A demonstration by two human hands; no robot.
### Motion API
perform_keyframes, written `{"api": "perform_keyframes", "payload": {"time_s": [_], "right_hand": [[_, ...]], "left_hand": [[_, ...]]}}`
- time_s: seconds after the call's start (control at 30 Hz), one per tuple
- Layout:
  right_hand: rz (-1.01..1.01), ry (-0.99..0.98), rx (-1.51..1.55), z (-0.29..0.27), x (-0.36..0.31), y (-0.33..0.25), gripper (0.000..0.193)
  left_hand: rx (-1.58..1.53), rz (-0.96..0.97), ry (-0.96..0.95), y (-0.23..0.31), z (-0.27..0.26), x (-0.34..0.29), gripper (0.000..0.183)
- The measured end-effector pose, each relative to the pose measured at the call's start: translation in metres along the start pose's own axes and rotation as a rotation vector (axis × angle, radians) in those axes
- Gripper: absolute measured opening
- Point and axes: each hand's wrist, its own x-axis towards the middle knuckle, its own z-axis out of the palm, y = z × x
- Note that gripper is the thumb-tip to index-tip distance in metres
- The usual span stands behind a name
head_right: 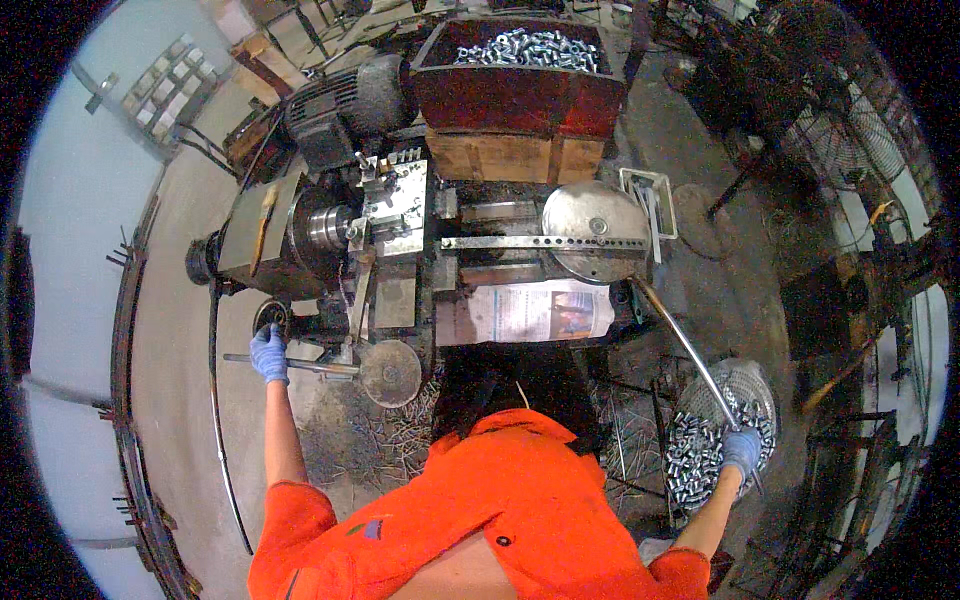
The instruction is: The person operates a lathe machine to process metal parts. They pick up a metal piece from a bin, place it into the machine's chuck, and use levers to move the cutting tool and engage the process. After processing, they remove the part and place it into a separate collection bin.
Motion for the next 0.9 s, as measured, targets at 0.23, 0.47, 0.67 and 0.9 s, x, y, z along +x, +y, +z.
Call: {"api": "perform_keyframes", "payload": {"time_s": [0.23,0.47,0.67,0.9], "right_hand": [[0.072,-0.126,-0.020,0.001,0.001,-0.002,0.042],[0.044,-0.042,-0.025,0.002,-0.006,-0.003,0.042],[0.063,-0.072,-0.005,-0.011,-0.018,-0.011,0.038],[0.023,-0.008,0.014,0.004,-0.020,-0.002,0.032]], "left_hand": [[-0.004,0.043,0.026,0.002,0.003,0.000,0.032],[0.027,0.039,0.065,-0.003,0.002,0.002,0.032],[-0.041,0.069,0.071,0.008,-0.007,-0.007,0.031],[0.013,0.107,0.098,0.020,-0.009,-0.012,0.030]]}}
